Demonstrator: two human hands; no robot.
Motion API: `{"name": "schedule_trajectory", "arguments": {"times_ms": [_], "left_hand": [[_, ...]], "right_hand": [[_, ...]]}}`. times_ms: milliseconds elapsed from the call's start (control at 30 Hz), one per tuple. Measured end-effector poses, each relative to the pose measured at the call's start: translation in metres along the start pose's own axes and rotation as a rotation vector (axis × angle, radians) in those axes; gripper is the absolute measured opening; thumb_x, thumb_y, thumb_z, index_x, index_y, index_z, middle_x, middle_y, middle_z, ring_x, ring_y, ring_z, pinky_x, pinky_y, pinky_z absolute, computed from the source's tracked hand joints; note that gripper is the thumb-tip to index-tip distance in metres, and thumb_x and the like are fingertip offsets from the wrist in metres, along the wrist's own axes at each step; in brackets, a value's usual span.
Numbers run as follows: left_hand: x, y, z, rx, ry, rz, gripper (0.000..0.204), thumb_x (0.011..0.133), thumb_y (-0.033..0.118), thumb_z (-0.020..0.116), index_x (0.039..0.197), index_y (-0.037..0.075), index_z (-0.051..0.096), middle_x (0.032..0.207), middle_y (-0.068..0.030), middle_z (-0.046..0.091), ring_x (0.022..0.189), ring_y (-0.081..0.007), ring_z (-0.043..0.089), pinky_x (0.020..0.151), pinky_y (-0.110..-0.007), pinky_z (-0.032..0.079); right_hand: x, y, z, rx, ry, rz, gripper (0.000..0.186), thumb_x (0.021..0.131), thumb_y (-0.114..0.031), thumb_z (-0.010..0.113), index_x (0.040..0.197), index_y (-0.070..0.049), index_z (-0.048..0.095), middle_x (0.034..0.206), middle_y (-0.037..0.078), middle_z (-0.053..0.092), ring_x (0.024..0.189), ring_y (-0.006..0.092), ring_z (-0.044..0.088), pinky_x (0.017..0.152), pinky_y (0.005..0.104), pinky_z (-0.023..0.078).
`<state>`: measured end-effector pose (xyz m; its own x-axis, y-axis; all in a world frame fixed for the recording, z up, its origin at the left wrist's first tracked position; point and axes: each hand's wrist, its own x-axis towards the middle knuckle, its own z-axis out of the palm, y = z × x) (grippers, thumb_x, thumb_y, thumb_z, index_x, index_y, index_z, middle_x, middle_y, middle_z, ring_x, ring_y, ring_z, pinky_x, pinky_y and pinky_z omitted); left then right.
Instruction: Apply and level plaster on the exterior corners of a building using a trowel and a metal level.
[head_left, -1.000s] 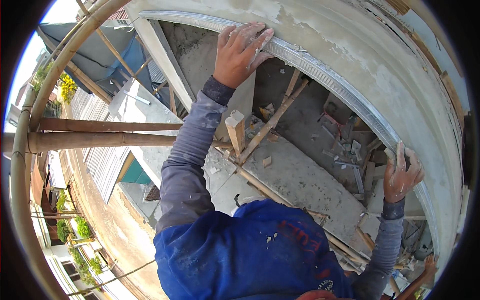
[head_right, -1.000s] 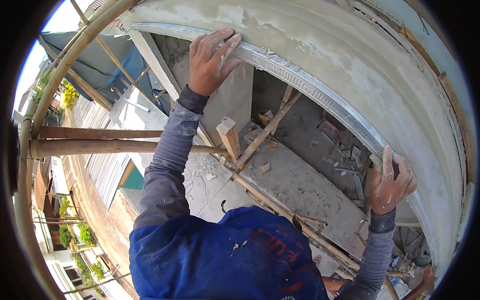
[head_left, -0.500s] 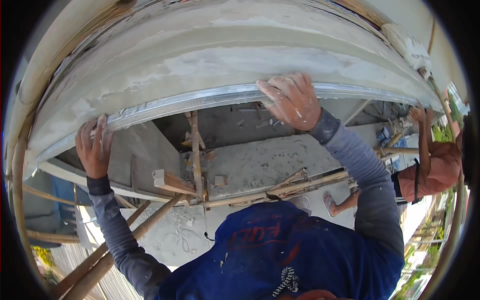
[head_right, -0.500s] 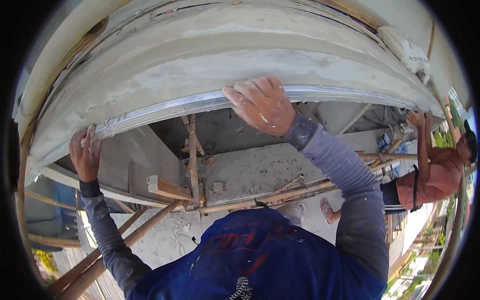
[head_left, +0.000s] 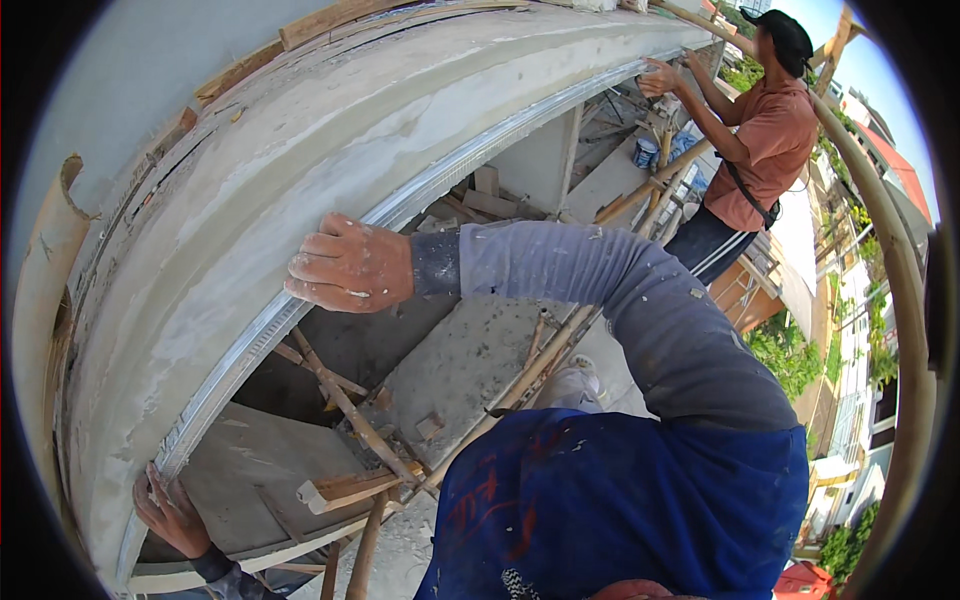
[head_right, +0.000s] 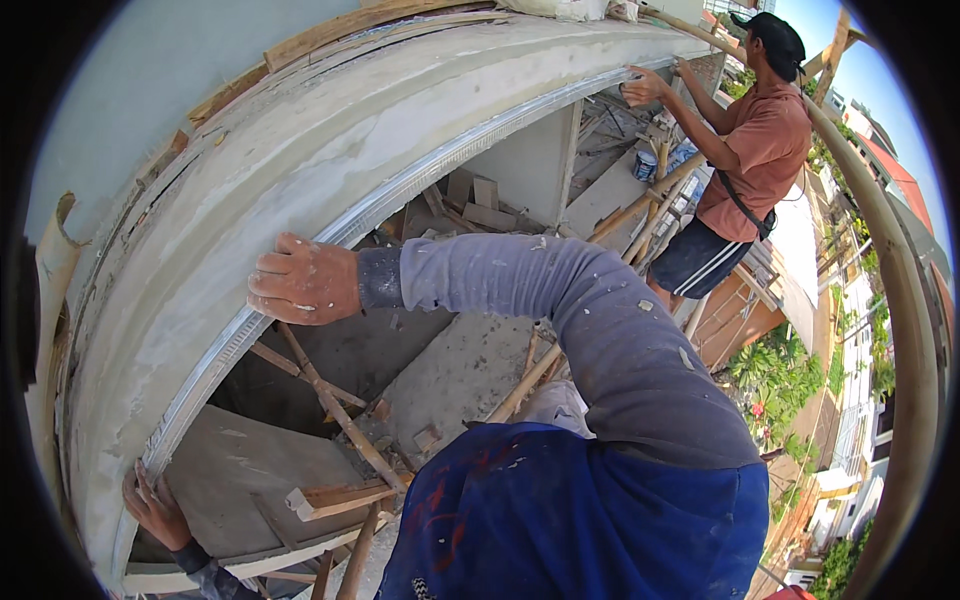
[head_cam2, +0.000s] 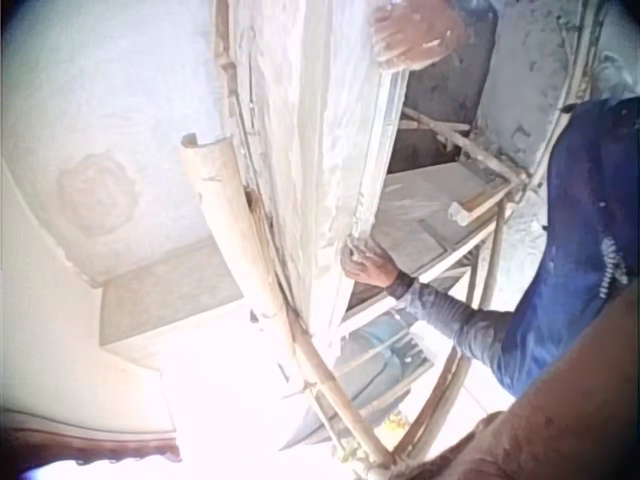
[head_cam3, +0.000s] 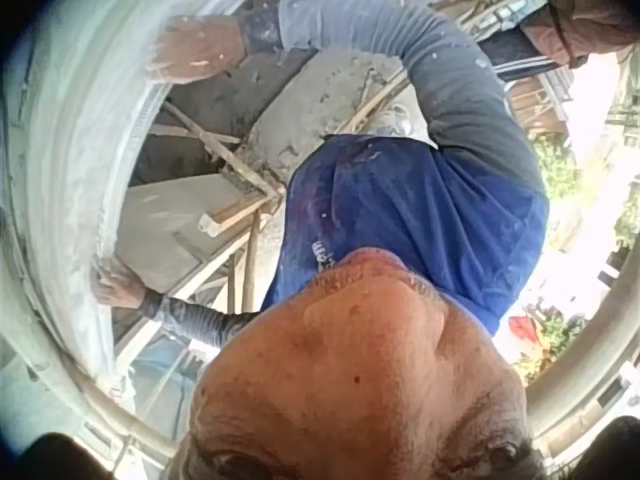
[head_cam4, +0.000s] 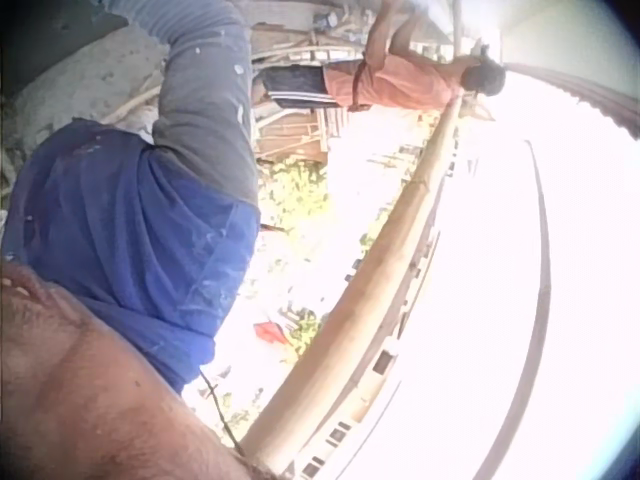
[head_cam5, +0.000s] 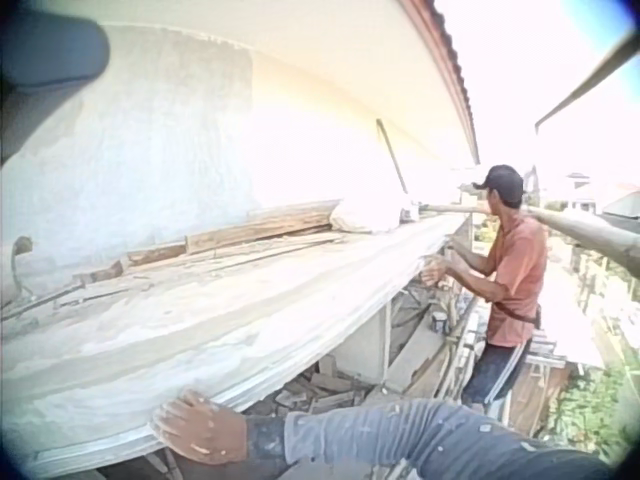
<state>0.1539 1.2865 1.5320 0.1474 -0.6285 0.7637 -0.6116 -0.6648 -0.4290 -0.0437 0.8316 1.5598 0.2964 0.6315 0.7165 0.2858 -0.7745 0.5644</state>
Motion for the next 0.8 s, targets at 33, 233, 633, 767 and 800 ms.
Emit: {"name": "schedule_trajectory", "arguments": {"times_ms": [33, 233, 633, 767, 800], "left_hand": [[0.001, 0.0, -0.001, -0.013, -0.007, -0.001, 0.05, 0.082, 0.011, 0.064, 0.13, 0.01, 0.049, 0.119, -0.0142, 0.051, 0.109, -0.0338, 0.049, 0.091, -0.046, 0.04], [0.01, -0.002, -0.011, -0.052, -0.063, 0.01, 0.05, 0.078, 0.013, 0.069, 0.125, 0.007, 0.051, 0.116, -0.0153, 0.052, 0.107, -0.0347, 0.049, 0.091, -0.046, 0.04], [0.012, -0.006, -0.006, -0.048, -0.109, 0.02, 0.052, 0.073, 0.009, 0.071, 0.12, 0.002, 0.05, 0.113, -0.0173, 0.052, 0.103, -0.0377, 0.05, 0.087, -0.048, 0.041], [0.007, -0.011, -0.001, -0.032, -0.094, 0.07, 0.053, 0.074, 0.007, 0.07, 0.122, 0.002, 0.049, 0.113, -0.0183, 0.051, 0.104, -0.0389, 0.049, 0.088, -0.049, 0.041], [0.006, -0.012, 0.0, -0.036, -0.108, 0.048, 0.053, 0.074, 0.008, 0.069, 0.122, 0.002, 0.048, 0.114, -0.0188, 0.051, 0.104, -0.0393, 0.049, 0.088, -0.049, 0.041]], "right_hand": [[0.0, 0.0, 0.001, -0.007, 0.006, -0.011, 0.026, 0.076, -0.014, 0.062, 0.098, -0.001, 0.062, 0.092, 0.007, 0.057, 0.079, 0.0187, 0.053, 0.06, 0.0332, 0.037], [-0.003, -0.002, 0.002, -0.025, -0.026, 0.02, 0.026, 0.079, -0.019, 0.056, 0.099, -0.003, 0.061, 0.095, 0.006, 0.057, 0.084, 0.0192, 0.051, 0.063, 0.0353, 0.038], [-0.002, -0.002, 0.001, -0.053, 0.032, 0.022, 0.025, 0.078, -0.02, 0.059, 0.098, -0.005, 0.061, 0.092, 0.004, 0.056, 0.081, 0.0168, 0.052, 0.062, 0.0329, 0.039], [0.0, 0.002, -0.003, -0.051, -0.04, -0.014, 0.025, 0.08, -0.02, 0.059, 0.1, -0.006, 0.061, 0.09, 0.003, 0.055, 0.079, 0.0153, 0.052, 0.061, 0.0308, 0.039], [0.0, 0.003, -0.004, -0.056, -0.03, -0.01, 0.025, 0.08, -0.02, 0.059, 0.1, -0.006, 0.061, 0.09, 0.003, 0.055, 0.079, 0.0153, 0.052, 0.061, 0.0308, 0.039]]}}
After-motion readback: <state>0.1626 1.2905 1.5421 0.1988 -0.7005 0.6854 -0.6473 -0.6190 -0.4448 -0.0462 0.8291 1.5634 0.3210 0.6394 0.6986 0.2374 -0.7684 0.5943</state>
